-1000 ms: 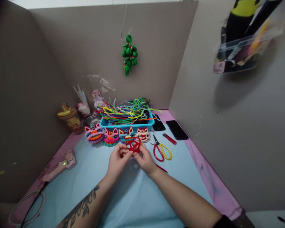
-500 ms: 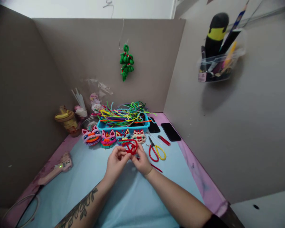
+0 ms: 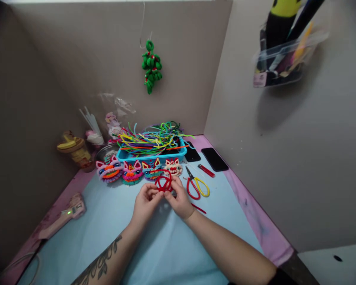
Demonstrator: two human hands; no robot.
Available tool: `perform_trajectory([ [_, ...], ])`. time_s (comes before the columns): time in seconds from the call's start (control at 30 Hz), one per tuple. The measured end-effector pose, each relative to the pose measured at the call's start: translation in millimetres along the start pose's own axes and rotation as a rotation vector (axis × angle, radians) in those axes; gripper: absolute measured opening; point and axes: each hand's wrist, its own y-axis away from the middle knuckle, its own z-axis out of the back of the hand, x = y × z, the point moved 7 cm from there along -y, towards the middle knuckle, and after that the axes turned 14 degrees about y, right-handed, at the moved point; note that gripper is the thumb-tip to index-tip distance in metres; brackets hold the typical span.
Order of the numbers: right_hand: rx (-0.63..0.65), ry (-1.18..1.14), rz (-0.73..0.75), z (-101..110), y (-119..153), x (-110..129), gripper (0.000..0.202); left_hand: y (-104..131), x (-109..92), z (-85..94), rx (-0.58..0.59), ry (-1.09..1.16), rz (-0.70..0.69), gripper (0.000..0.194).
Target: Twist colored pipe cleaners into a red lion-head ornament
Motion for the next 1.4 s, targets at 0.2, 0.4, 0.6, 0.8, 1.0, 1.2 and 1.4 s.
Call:
perform_trajectory([
  [0.2,0.153,-0.078,-0.082,-8,8,-6,0.036,11,19,4.6,-0.064,-0.011,0.047,0.03],
  [0.4,0.217,-0.1,-0.11,-11,12,-5,0.043,21,19,7.2,-0.072,-0.109,-0.002,0.023],
  [0.6,0.172,-0.098,-0.074,-10,13,-1,0.047,22,8,1.8,-0.039,-0.123,-0.023,0.022],
  [0.8,0.139,-0.11,-0.069,-9,10,5,0.048,18,5,1.8,-0.053,-0.071,-0.03,0.025],
  [1.0,0.158,-0.129,-0.101,-9,14,1,0.052,15,12,5.5,-0.079,0.0,0.029,0.031],
  [1.2,0.235,-0.107,-0.132,-16,28,-5,0.05,22,27,16.4,-0.119,0.042,0.15,0.034],
  [1.4,0.188,-0.037,-0.07,-13,23,0,0.057,19,16,11.3,-0.091,0.036,0.077,0.033],
])
